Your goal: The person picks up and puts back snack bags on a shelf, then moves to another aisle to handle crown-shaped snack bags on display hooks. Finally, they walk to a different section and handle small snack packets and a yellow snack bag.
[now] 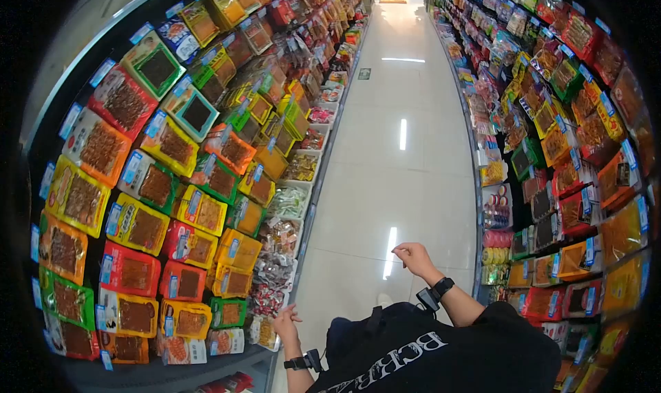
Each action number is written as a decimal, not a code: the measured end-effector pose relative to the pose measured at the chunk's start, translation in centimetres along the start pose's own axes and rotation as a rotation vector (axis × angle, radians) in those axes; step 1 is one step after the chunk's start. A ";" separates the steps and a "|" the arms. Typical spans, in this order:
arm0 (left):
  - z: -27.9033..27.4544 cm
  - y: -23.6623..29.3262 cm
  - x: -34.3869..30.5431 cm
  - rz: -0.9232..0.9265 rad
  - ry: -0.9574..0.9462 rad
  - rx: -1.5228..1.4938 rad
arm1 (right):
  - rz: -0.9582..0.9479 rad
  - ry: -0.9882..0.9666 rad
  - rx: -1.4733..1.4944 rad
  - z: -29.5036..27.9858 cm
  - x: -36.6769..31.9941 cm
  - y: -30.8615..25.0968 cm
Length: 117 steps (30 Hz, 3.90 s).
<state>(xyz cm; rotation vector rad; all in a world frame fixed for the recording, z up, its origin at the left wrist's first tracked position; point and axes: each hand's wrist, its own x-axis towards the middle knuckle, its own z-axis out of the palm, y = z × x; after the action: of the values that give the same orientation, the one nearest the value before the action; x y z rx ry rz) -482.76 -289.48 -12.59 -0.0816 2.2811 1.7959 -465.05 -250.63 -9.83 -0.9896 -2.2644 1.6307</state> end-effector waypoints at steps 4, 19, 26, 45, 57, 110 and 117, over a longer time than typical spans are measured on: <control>2.5 2.2 1.7 -0.071 -0.027 0.043 | 0.036 0.051 0.087 -0.5 1.2 -0.2; 19.5 9.7 20.7 0.007 -0.530 0.126 | 0.357 0.549 0.208 -8.1 4.1 -0.1; 29.9 10.5 25.6 0.103 -0.894 0.165 | 0.441 0.895 0.250 -9.6 -0.4 -0.7; 58.5 17.7 10.3 0.260 -1.449 0.394 | 0.550 1.442 0.203 -16.6 -7.8 13.3; 69.0 18.9 12.3 0.311 -1.351 0.348 | 0.378 1.311 0.231 -28.3 2.9 14.7; 141.3 41.1 36.6 0.003 -1.645 0.494 | 0.733 1.223 0.308 -69.0 59.9 19.8; 148.2 40.2 37.9 0.054 -1.940 0.524 | 0.795 1.587 0.431 -59.9 59.6 14.1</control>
<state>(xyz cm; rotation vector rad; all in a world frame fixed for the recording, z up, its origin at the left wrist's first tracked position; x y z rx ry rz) -504.88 -132.88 -14.97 1.1824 1.0228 0.4087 -474.57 -165.53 -13.13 -2.0411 -0.4603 0.6909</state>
